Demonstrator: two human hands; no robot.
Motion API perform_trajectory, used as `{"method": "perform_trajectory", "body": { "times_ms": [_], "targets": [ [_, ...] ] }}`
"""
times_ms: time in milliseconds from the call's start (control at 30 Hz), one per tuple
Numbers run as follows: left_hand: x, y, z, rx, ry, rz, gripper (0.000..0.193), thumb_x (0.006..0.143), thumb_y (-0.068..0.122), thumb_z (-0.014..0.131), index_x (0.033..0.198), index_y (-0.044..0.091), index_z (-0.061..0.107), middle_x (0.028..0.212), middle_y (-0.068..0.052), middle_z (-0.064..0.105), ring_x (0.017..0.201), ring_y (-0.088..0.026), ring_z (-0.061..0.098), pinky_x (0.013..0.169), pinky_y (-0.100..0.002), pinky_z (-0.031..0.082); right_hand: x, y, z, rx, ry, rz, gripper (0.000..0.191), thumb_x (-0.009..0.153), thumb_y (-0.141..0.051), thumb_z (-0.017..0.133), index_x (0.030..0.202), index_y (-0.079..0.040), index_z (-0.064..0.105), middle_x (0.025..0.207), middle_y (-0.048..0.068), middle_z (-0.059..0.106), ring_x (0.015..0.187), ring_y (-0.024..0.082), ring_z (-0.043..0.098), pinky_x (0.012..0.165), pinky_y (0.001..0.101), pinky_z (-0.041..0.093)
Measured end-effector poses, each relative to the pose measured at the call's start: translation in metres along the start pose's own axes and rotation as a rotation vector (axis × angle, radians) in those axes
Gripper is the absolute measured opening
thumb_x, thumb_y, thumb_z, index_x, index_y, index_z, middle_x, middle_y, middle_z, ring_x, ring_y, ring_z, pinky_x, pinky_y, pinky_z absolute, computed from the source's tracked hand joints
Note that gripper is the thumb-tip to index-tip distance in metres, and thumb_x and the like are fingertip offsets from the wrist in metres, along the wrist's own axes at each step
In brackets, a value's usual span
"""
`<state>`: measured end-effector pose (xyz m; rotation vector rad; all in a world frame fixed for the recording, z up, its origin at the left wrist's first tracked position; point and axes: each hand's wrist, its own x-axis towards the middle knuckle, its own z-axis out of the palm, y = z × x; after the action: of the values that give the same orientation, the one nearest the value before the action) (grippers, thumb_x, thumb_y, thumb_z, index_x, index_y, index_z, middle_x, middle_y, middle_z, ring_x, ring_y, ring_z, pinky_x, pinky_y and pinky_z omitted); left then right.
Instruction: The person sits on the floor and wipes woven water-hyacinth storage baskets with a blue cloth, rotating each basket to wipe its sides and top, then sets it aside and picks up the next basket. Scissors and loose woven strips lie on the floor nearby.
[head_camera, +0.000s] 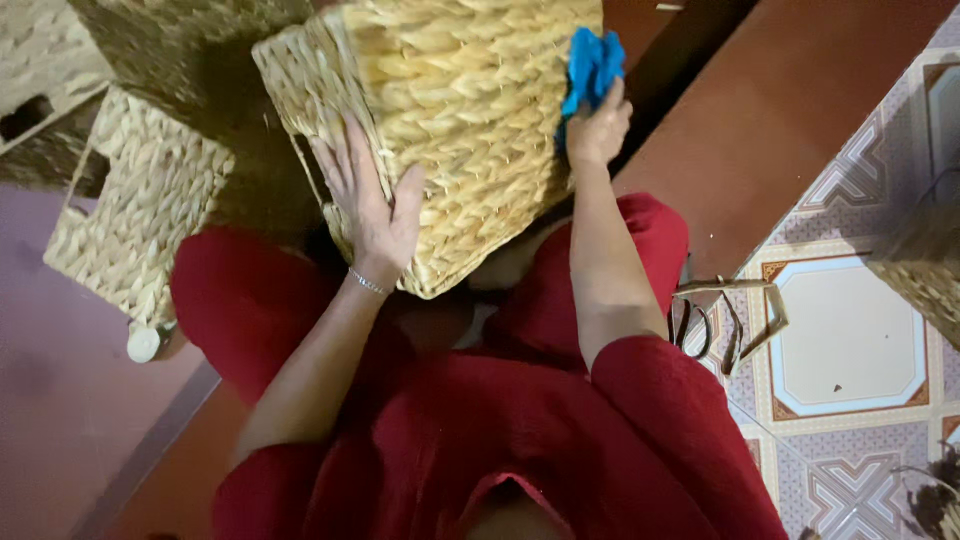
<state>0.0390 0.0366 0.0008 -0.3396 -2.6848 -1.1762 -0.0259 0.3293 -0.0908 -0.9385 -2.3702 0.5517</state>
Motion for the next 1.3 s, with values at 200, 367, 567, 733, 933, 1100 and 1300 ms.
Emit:
{"method": "perform_trajectory", "body": {
  "times_ms": [200, 367, 567, 733, 933, 1100, 1300],
  "targets": [
    [0.004, 0.004, -0.004, 0.012, -0.074, 0.138, 0.090, 0.100, 0.027, 0.075, 0.166, 0.001, 0.020, 0.173, -0.026, 0.018, 0.162, -0.046, 0.004, 0.132, -0.057, 0.008, 0.015, 0.042, 0.004, 0.477, 0.037, 0.478, 0.054, 0.088, -0.019, 0.079, 0.137, -0.005, 0.060, 0.125, 0.017, 0.073, 0.113, 0.032, 0.072, 0.098, 0.0417, 0.056],
    [0.022, -0.008, -0.028, -0.214, -0.144, 0.227, 0.080, 0.097, 0.014, 0.075, 0.162, 0.002, 0.029, 0.171, -0.024, 0.030, 0.164, -0.040, 0.023, 0.138, -0.050, 0.019, 0.028, 0.056, -0.009, 1.211, 0.283, 0.350, 0.056, 0.093, -0.004, 0.071, 0.144, -0.001, 0.050, 0.131, 0.014, 0.068, 0.112, 0.027, 0.067, 0.098, 0.0393, 0.056],
    [0.011, -0.013, -0.039, -0.236, -0.193, 0.291, 0.079, 0.091, 0.002, 0.077, 0.157, -0.002, 0.034, 0.167, -0.031, 0.026, 0.162, -0.044, 0.016, 0.133, -0.050, 0.015, 0.018, 0.048, -0.031, 0.693, 0.163, 0.123, 0.065, 0.096, -0.018, 0.084, 0.149, -0.003, 0.049, 0.128, 0.016, 0.059, 0.120, 0.027, 0.062, 0.105, 0.0366, 0.048],
    [0.001, -0.015, -0.036, -0.238, -0.225, 0.318, 0.077, 0.089, -0.005, 0.074, 0.157, -0.001, 0.036, 0.167, -0.027, 0.034, 0.164, -0.040, 0.021, 0.136, -0.049, 0.016, -0.016, -0.001, -0.090, 0.825, -0.057, -0.206, 0.054, 0.100, -0.009, 0.076, 0.150, -0.006, 0.056, 0.137, 0.015, 0.061, 0.126, 0.029, 0.065, 0.110, 0.0381, 0.054],
    [-0.005, -0.012, -0.043, -0.385, -0.108, 0.211, 0.071, 0.087, 0.000, 0.072, 0.151, 0.002, 0.043, 0.145, -0.019, 0.042, 0.141, -0.030, 0.045, 0.127, -0.041, 0.035, -0.062, -0.064, -0.155, 0.576, -0.207, -0.712, 0.055, 0.097, -0.010, 0.079, 0.148, -0.009, 0.056, 0.137, 0.018, 0.058, 0.127, 0.031, 0.061, 0.109, 0.0403, 0.055],
    [-0.001, -0.005, -0.051, -0.275, -0.069, 0.135, 0.087, 0.096, 0.017, 0.079, 0.163, 0.001, 0.026, 0.142, -0.020, 0.038, 0.138, -0.033, 0.047, 0.121, -0.045, 0.041, -0.037, -0.029, -0.119, 0.531, -0.215, -0.573, 0.053, 0.099, -0.008, 0.078, 0.147, -0.008, 0.058, 0.132, 0.021, 0.065, 0.118, 0.036, 0.068, 0.099, 0.0415, 0.059],
    [0.002, -0.013, -0.051, -0.181, -0.089, 0.141, 0.093, 0.097, 0.023, 0.084, 0.165, 0.008, 0.022, 0.144, -0.021, 0.037, 0.141, -0.035, 0.047, 0.124, -0.048, 0.045, 0.018, 0.080, -0.073, 0.000, -0.083, -0.328, 0.056, 0.090, -0.015, 0.083, 0.143, -0.009, 0.064, 0.118, 0.027, 0.069, 0.105, 0.043, 0.068, 0.084, 0.0483, 0.054]
  ]
}}
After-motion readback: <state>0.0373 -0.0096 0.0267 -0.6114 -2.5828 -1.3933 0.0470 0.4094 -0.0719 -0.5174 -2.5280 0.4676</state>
